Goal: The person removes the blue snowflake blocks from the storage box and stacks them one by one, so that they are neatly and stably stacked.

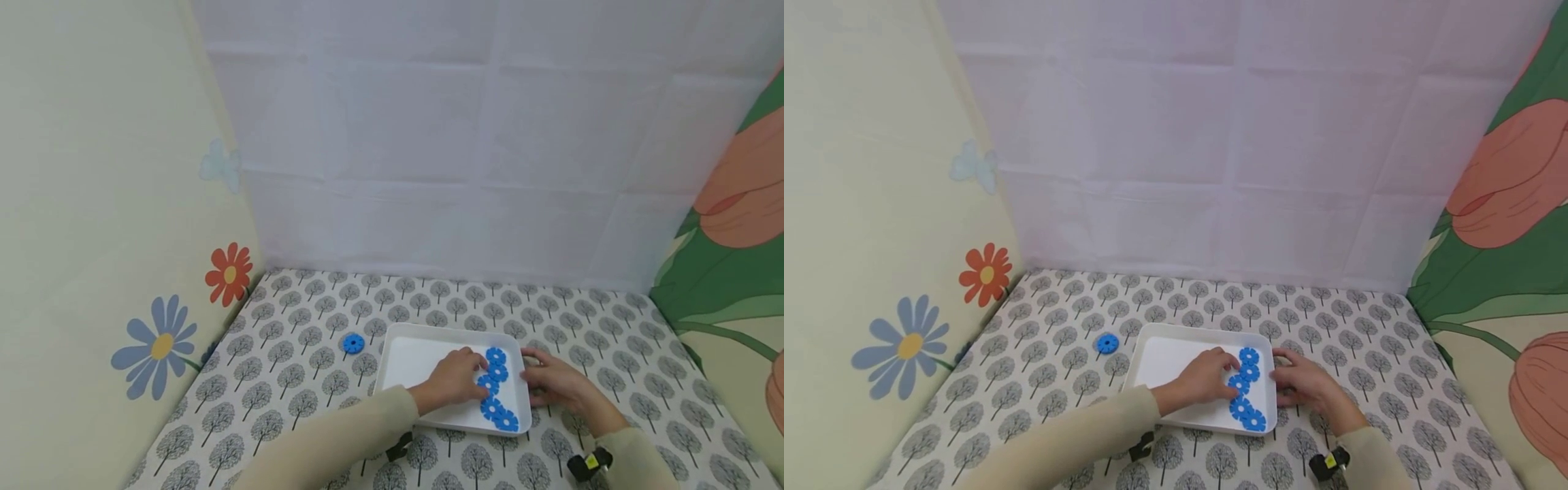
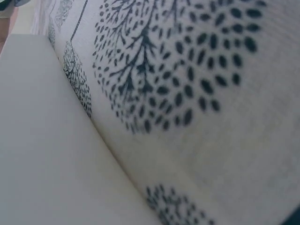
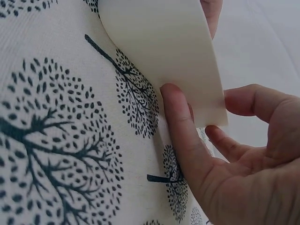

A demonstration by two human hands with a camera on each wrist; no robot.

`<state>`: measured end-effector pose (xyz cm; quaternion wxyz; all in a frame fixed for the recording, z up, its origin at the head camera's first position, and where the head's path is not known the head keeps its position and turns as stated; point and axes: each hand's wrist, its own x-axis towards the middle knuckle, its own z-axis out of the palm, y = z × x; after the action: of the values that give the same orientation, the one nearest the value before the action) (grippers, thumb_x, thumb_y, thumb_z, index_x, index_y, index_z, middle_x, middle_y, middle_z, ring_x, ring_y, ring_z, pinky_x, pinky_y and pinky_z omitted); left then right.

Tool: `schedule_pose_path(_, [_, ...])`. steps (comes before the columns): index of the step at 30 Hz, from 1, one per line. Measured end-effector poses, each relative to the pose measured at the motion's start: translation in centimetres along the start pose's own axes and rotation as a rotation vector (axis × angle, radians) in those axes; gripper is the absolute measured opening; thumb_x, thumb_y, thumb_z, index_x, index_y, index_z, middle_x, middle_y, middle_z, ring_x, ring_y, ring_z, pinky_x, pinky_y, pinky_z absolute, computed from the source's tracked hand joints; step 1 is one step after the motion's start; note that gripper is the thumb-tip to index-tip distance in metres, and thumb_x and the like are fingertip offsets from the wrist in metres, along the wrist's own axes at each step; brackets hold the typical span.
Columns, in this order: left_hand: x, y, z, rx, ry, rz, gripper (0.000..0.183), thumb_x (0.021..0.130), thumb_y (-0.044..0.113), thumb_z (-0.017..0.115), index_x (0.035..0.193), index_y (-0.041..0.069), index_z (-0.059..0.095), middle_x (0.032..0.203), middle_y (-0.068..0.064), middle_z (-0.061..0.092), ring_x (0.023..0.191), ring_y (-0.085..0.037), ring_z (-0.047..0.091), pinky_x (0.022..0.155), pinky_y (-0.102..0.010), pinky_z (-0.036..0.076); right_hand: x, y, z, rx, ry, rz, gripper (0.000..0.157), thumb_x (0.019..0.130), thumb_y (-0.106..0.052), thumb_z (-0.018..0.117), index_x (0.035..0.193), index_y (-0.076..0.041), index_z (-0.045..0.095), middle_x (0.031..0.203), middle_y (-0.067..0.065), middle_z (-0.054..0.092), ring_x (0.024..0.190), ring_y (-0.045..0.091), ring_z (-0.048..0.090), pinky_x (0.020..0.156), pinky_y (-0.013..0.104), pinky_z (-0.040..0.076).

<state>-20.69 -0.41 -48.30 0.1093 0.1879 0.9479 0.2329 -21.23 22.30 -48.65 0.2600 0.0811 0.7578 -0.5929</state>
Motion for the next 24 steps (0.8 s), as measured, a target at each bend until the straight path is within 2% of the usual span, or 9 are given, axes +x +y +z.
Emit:
schedule_pose_path(9, [0.07, 0.32, 0.18, 0.033, -0.002, 0.001, 0.04, 0.077, 0.038, 0.087, 0.11, 0.022, 0.071, 0.107, 0.007, 0.061, 0.099, -0.011, 0.056, 0.089, -0.028, 0.049, -0.16, -0.03, -0.05, 0.014, -0.016, 0.002, 0.068, 0.095, -0.007, 0.059, 0.156, -0.009, 0.03, 0.128, 0.026, 0.059, 0.099, 0.031, 0.066, 0.076, 0.045, 0.059])
schedule_pose_path(19, [0.22, 0.37, 0.27, 0.044, -0.005, 0.01, 0.035, 0.076, 0.038, 0.087, 0.104, 0.023, 0.072, 0.101, 0.008, 0.058, 0.091, -0.008, 0.053, 0.083, -0.025, 0.048, -0.25, -0.07, 0.04, -0.007, -0.007, -0.004, 0.069, 0.094, -0.008, 0.06, 0.156, -0.009, 0.03, 0.129, 0.026, 0.058, 0.098, 0.03, 0.066, 0.076, 0.046, 0.06])
schedule_pose_path(24, [0.3, 0.45, 0.25, 0.039, -0.017, -0.007, 0.034, 0.076, 0.037, 0.088, 0.102, 0.022, 0.072, 0.1, 0.008, 0.057, 0.088, -0.008, 0.052, 0.08, -0.024, 0.048, -0.18, -0.02, 0.05, -0.013, -0.003, -0.005, 0.069, 0.094, -0.008, 0.06, 0.156, -0.009, 0.031, 0.13, 0.026, 0.058, 0.1, 0.03, 0.066, 0.077, 0.047, 0.06])
